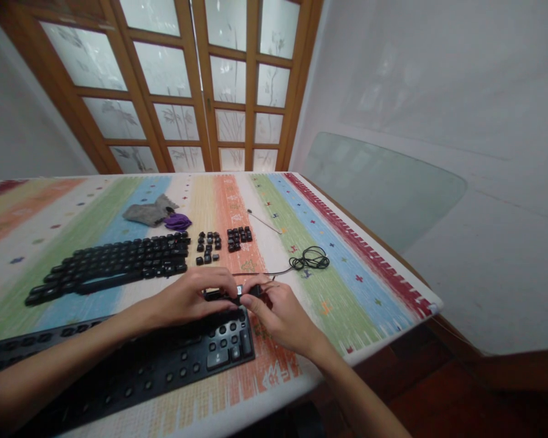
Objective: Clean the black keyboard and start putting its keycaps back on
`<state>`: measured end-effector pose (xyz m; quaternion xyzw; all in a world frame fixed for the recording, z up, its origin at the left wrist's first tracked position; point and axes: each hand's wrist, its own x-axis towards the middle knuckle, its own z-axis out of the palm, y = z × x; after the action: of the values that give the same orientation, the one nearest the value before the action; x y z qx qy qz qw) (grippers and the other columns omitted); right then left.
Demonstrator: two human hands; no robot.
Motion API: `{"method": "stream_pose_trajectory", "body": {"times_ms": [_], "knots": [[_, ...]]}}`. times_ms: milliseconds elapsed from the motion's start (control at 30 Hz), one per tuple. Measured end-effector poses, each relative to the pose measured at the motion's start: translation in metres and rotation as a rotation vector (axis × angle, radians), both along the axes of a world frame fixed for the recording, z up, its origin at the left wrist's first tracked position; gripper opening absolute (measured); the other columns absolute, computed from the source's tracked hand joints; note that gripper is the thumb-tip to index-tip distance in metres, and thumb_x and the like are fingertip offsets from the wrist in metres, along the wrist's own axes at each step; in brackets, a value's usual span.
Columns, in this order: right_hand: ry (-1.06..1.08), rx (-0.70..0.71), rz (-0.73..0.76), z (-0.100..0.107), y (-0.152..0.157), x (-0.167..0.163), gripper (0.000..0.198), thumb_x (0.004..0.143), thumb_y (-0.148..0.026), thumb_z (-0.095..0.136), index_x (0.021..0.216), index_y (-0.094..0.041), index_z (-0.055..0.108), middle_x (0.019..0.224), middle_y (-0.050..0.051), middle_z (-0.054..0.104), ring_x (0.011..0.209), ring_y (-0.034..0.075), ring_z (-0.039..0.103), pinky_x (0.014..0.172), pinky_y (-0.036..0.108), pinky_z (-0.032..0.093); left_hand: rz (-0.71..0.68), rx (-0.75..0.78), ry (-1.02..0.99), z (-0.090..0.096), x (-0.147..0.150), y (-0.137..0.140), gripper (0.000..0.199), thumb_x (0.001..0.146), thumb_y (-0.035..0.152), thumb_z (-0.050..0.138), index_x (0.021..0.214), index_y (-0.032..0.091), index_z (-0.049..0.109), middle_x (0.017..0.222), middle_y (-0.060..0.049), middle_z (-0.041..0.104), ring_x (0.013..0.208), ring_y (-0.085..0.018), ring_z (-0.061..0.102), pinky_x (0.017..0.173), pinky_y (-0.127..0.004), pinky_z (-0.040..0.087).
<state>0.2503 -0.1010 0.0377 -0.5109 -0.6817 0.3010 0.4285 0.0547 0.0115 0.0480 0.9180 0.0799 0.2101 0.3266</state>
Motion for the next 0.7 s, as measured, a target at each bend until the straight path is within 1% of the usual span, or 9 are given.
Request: {"method": "stream_pose_trajectory", "body": {"times_ms": [67,133,233,333,400,467,600,700], "knots": [[-0.011,-0.002,-0.02,-0.002,0.0,0.001,0.025,0.099,-0.04,0.052,0.093,-0.02,0.064,0.087,0.005,0.067,0.078,0.018,0.062,0.07,0.03,0.047,0.019,-0.011,-0.012,0.001,0.003,0.002,0.01,0.09,0.026,0.065,0.088,0.017,0.067,0.09,-0.004,0.07,0.083,-0.016,0.063,0.077,-0.028,0.049],[-0.02,0.007,-0.038,-0.002,-0.001,0.003,0.025,0.099,-0.04,0.052,0.092,-0.02,0.064,0.087,0.004,0.067,0.077,0.017,0.062,0.069,0.029,0.047,0.058,-0.026,-0.024,0.002,0.006,0.007,0.01,0.09,0.026,0.063,0.088,0.016,0.065,0.087,-0.003,0.069,0.078,-0.014,0.063,0.074,-0.027,0.05],[-0.021,0.022,-0.041,-0.002,-0.003,0.005,0.024,0.1,-0.038,0.052,0.093,-0.02,0.065,0.088,0.004,0.067,0.078,0.016,0.061,0.071,0.029,0.046,0.114,-0.012,-0.022,0.002,0.013,0.023,0.01,0.089,0.025,0.062,0.091,0.015,0.063,0.084,-0.003,0.068,0.074,-0.013,0.063,0.07,-0.025,0.05],[-0.032,0.02,-0.026,-0.002,-0.006,0.005,0.022,0.1,-0.036,0.052,0.092,-0.019,0.065,0.086,0.003,0.066,0.078,0.016,0.061,0.071,0.028,0.046,0.174,0.125,0.024,-0.003,0.024,0.043,0.01,0.088,0.022,0.06,0.095,0.015,0.063,0.086,-0.004,0.07,0.072,-0.014,0.063,0.068,-0.026,0.05],[-0.039,0.02,-0.015,-0.002,-0.009,0.005,0.022,0.1,-0.036,0.052,0.093,-0.019,0.064,0.086,0.003,0.066,0.077,0.016,0.061,0.072,0.029,0.046,0.184,0.216,0.069,-0.008,0.034,0.055,0.01,0.087,0.017,0.058,0.095,0.015,0.064,0.089,-0.005,0.07,0.074,-0.015,0.062,0.072,-0.028,0.05],[-0.039,0.015,-0.013,-0.003,-0.011,0.006,0.023,0.1,-0.036,0.052,0.093,-0.019,0.064,0.087,0.004,0.066,0.077,0.016,0.061,0.072,0.029,0.045,0.168,0.248,0.099,-0.013,0.044,0.064,0.012,0.083,0.012,0.058,0.092,0.014,0.066,0.088,-0.006,0.07,0.078,-0.017,0.062,0.075,-0.03,0.049],[-0.035,-0.002,-0.024,-0.001,-0.015,0.008,0.024,0.1,-0.038,0.052,0.094,-0.019,0.064,0.085,0.003,0.066,0.074,0.016,0.061,0.07,0.028,0.045,0.085,0.274,0.169,-0.023,0.062,0.075,0.014,0.076,0.005,0.061,0.082,0.013,0.07,0.08,-0.005,0.067,0.073,-0.017,0.06,0.071,-0.029,0.048],[-0.035,0.003,-0.039,-0.001,-0.018,0.009,0.025,0.1,-0.04,0.052,0.093,-0.019,0.064,0.083,0.002,0.065,0.069,0.015,0.058,0.065,0.028,0.044,0.037,0.29,0.189,-0.028,0.07,0.079,0.014,0.075,0.003,0.061,0.073,0.014,0.07,0.083,-0.006,0.065,0.075,-0.016,0.06,0.072,-0.027,0.048]]}}
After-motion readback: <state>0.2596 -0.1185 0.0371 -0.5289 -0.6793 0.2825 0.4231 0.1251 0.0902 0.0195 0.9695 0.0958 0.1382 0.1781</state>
